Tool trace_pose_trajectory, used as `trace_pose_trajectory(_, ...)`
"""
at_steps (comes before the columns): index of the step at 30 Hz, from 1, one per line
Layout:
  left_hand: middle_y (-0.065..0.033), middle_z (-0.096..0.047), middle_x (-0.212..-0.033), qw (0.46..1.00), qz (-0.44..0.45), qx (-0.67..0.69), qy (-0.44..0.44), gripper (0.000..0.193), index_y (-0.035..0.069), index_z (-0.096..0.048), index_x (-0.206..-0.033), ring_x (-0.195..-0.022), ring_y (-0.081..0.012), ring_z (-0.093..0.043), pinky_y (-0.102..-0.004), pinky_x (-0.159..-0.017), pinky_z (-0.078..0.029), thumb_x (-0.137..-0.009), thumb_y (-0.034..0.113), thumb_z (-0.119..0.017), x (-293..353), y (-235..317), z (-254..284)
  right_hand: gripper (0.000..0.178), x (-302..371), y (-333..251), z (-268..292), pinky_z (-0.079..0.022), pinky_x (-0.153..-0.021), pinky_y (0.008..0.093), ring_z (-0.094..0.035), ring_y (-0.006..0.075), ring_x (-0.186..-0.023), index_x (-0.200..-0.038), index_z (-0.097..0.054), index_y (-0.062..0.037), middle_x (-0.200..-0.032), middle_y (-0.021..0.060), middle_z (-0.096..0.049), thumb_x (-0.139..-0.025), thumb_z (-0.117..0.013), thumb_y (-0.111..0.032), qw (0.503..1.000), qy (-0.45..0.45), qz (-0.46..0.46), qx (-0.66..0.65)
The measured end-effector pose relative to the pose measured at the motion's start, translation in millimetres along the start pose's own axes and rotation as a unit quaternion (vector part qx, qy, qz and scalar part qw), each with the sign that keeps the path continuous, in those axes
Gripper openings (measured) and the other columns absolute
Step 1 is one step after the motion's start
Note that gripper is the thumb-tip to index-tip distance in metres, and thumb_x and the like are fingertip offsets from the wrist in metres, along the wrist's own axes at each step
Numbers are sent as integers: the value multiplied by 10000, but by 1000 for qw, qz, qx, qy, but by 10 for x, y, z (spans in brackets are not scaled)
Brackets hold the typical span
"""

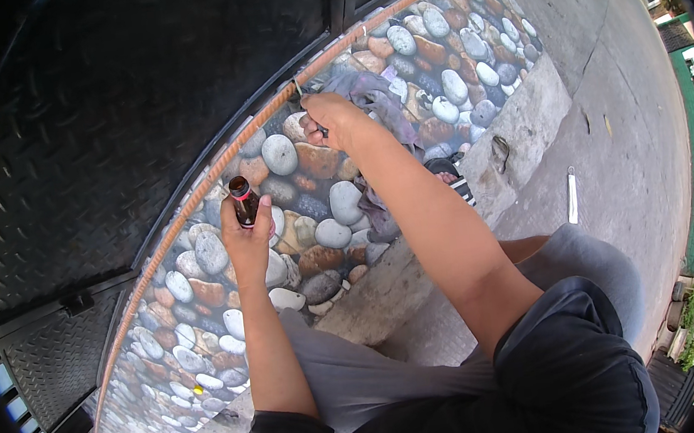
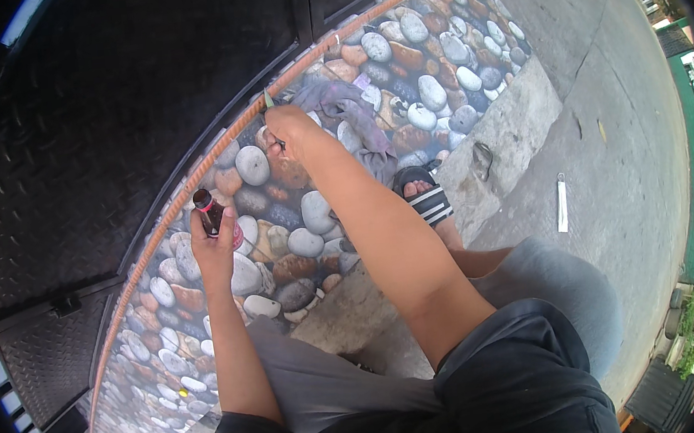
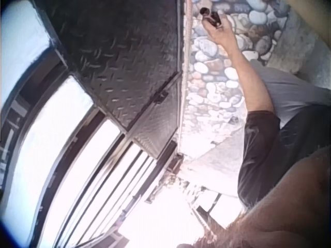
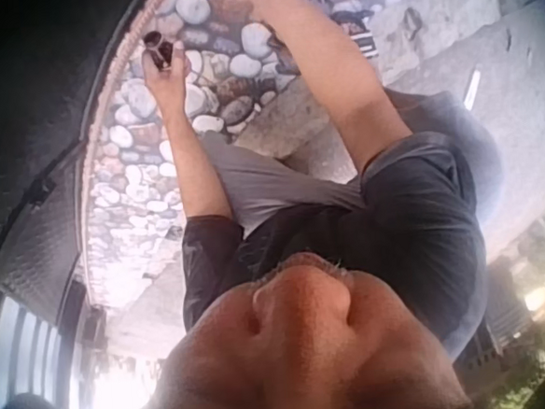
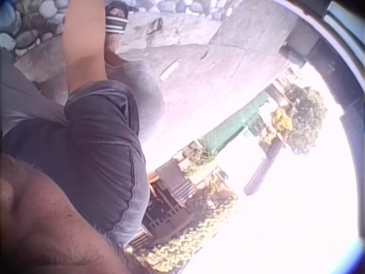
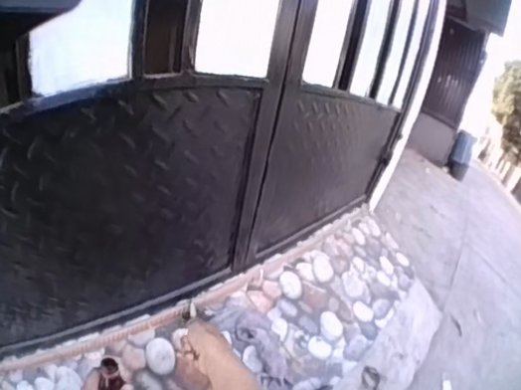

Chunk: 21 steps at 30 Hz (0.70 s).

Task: The person applies liquid from a bottle to a cloth and uses a metal scraper and the cloth to remove residue from a stone-patterned tiled wall.

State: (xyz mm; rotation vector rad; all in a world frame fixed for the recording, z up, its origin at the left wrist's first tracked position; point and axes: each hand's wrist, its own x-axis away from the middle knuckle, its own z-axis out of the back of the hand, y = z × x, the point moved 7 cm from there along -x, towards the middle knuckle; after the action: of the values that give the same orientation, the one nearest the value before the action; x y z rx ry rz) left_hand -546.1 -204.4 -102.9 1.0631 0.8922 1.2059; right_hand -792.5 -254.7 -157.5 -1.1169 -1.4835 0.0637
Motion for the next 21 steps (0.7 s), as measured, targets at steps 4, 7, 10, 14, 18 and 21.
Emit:
trace_pose_trajectory(4, 13, -583, -859, 1000, -13, -13, 8, 343, 18, -603, -1134, -749, -68, -512, -235, -681, -455, -894, 194, -775, -22, -77, 7, 512, 120, -102, -63, -559, -608, 398, -715, 269, -842, -1415, -500, -1, -1044, 278, -675, -921, -465, -132, 858, 45, 153, 488)
trace_pose_trajectory(7, 10, -593, -863, 1000, -11, 20, 7, 339, 21, -610, -1130, -762, -71, -520, -242, -689, -458, -892, 198, -775, -18, -50, -64, 455, 184, -106, 30, -544, -564, 385, -691, 247, -728, -1388, -526, -22, -919, 217, -685, -958, -474, -158, 898, 15, 100, 429)
trace_pose_trajectory(10, 8, -593, -859, 1000, -7, 17, 0, 339, 23, -613, -1127, -764, -72, -521, -246, -694, -458, -890, 204, -776, -28, -54, -130, 273, -89, -143, 428, -483, -500, 305, -523, 141, -579, -1170, -588, -8, -734, 32, -528, -1029, -486, -218, 994, -106, -19, 0)
trace_pose_trajectory(14, 6, -579, -838, 1000, -6, -6, 18, 345, 27, -613, -1126, -755, -76, -517, -250, -693, -457, -888, 213, -779, -23, -76, 33, 260, 30, -183, 550, -464, -499, 263, -512, 123, -573, -1043, -598, -9, -730, 14, -527, -1034, -524, -258, 982, -68, -15, 173)
trace_pose_trajectory(18, -19, -601, -866, 1000, -4, 15, 3, 356, 34, -621, -1133, -769, -100, -544, -273, -697, -470, -879, 221, -785, -10, -39, 8, 337, 158, -542, 628, -547, -611, 333, -638, 156, -731, -1032, -642, 9, -797, 99, -630, -1024, -530, -310, 826, -41, 58, 559)
trace_pose_trajectory(21, -41, -605, -882, 999, -36, -15, 8, 364, 23, -619, -1127, -765, -121, -553, -283, -703, -476, -872, 219, -790, 23, 68, -53, 328, 136, -936, 758, -563, -779, 405, -685, 250, -919, -1154, -629, -21, -972, 177, -686, -1024, -506, -295, 590, 8, 41, 806)
